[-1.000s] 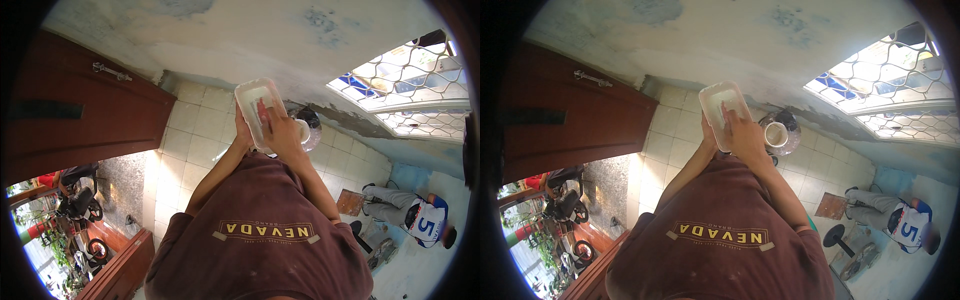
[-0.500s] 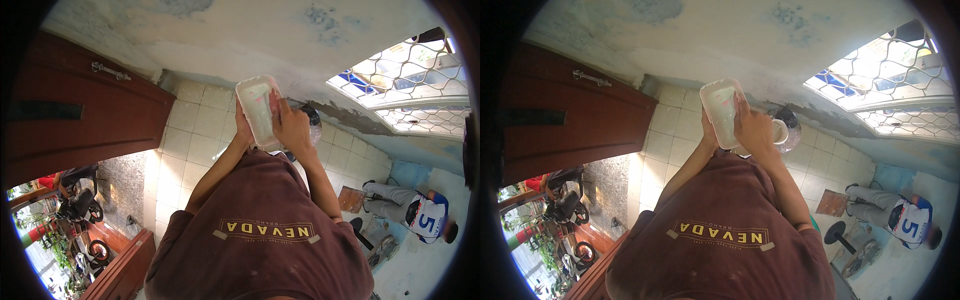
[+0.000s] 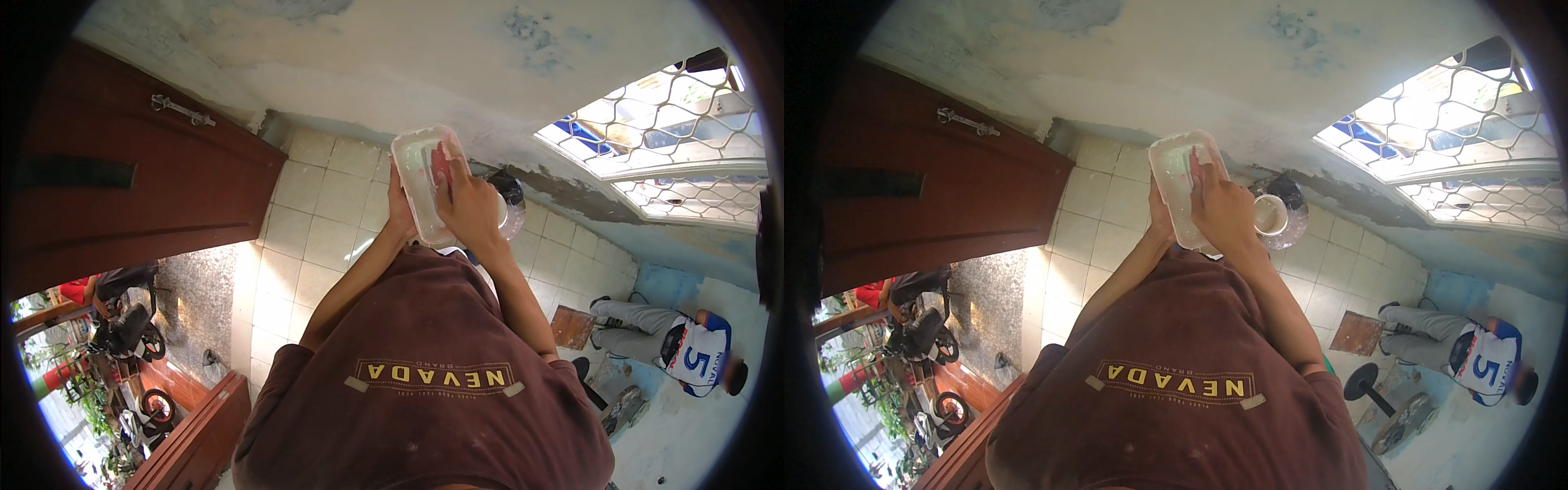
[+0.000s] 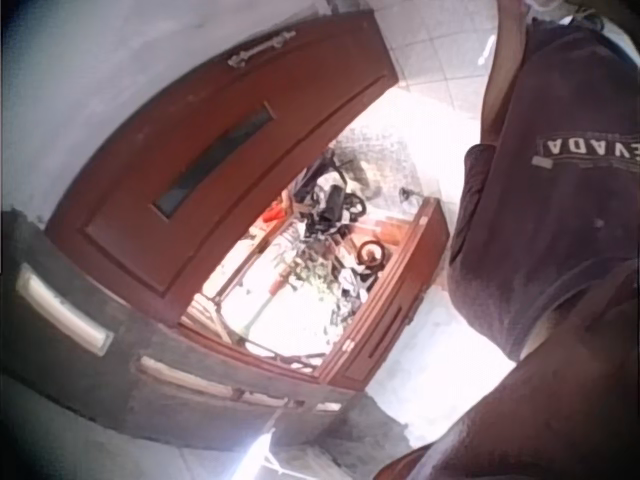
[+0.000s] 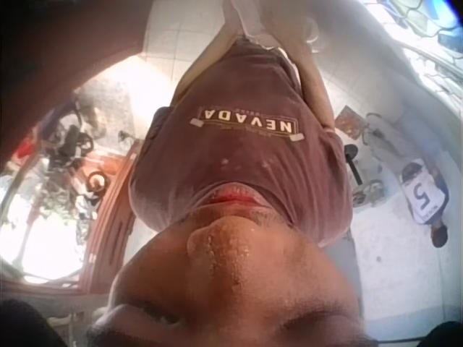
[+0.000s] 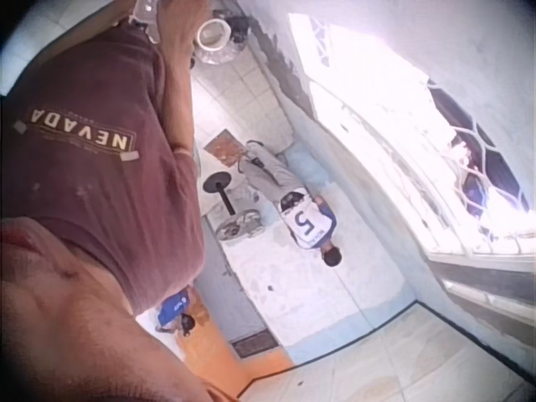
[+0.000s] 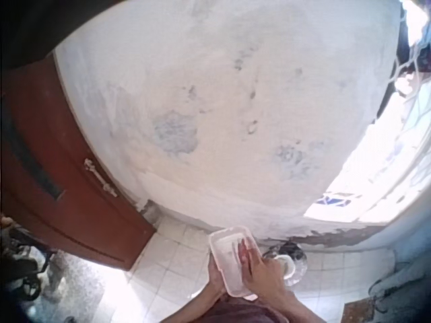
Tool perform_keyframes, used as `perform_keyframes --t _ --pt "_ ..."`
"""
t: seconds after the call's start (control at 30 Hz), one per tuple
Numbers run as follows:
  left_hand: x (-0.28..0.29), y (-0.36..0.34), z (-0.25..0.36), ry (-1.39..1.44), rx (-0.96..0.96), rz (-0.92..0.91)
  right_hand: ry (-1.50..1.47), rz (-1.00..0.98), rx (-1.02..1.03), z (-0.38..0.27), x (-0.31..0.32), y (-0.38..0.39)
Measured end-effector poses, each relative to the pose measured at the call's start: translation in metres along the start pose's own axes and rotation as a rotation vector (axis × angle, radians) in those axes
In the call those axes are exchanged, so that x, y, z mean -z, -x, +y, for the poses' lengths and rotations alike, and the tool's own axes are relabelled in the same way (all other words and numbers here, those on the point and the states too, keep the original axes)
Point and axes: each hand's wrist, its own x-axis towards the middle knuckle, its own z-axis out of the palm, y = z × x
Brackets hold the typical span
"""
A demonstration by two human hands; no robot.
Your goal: The person applies white plaster to a wall using a red scraper, repeatedly dipping the scraper into a pink container of plaster and smoothing it across the wall surface.
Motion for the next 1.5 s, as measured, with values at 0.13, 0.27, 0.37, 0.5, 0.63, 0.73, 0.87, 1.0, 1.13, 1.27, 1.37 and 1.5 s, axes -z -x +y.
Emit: perform_keyframes --t 0.13,0.27,0.37,0.5,0.63,0.73,0.87,1.0,1.13,1.27,1.37,1.5 --pt "0.007 0.0 -0.001 -0.005 -0.042 0.034 0.048 0.171 0.367 0.001 -0.023 -0.003" --pt "0.016 0.004 0.007 0.075 -0.02 -0.054 0.112 -0.108 0.034 0.001 -0.007 0.01" --pt "0.009 0.005 0.005 -0.015 -0.053 -0.087 0.064 -0.026 0.014 0.001 -0.001 -0.003" --pt "-0.004 0.006 0.001 0.022 -0.066 0.042 0.099 -0.01 0.222 0.002 -0.019 -0.002" --pt "0.024 0.007 0.009 0.014 -0.079 -0.038 0.096 -0.087 0.15 -0.014 0.0 0.013" --pt "0.018 0.01 0.008 -0.009 -0.072 -0.076 0.122 -0.039 0.057 0.002 0.013 0.014" --pt "0.01 0.014 0.002 0.006 -0.052 -0.04 0.09 0.035 -0.003 0.007 -0.004 0.007" --pt "0.015 0.019 -0.004 0.03 -0.072 0.017 0.044 0.037 0.105 0.002 -0.023 0.013" --pt "0.021 0.024 0.003 0.038 -0.091 -0.018 0.108 -0.071 0.113 -0.002 -0.009 0.021" --pt "0.012 0.028 0.008 0.061 -0.088 -0.097 0.053 -0.059 0.051 0.0 0.005 0.012" --pt "0.006 0.03 0.006 0.021 -0.132 -0.024 -0.042 -0.001 0.082 -0.022 0.008 0.006" --pt "0.005 0.03 0.005 0.029 -0.178 -0.015 0.058 -0.078 0.196 -0.011 -0.015 0.017"
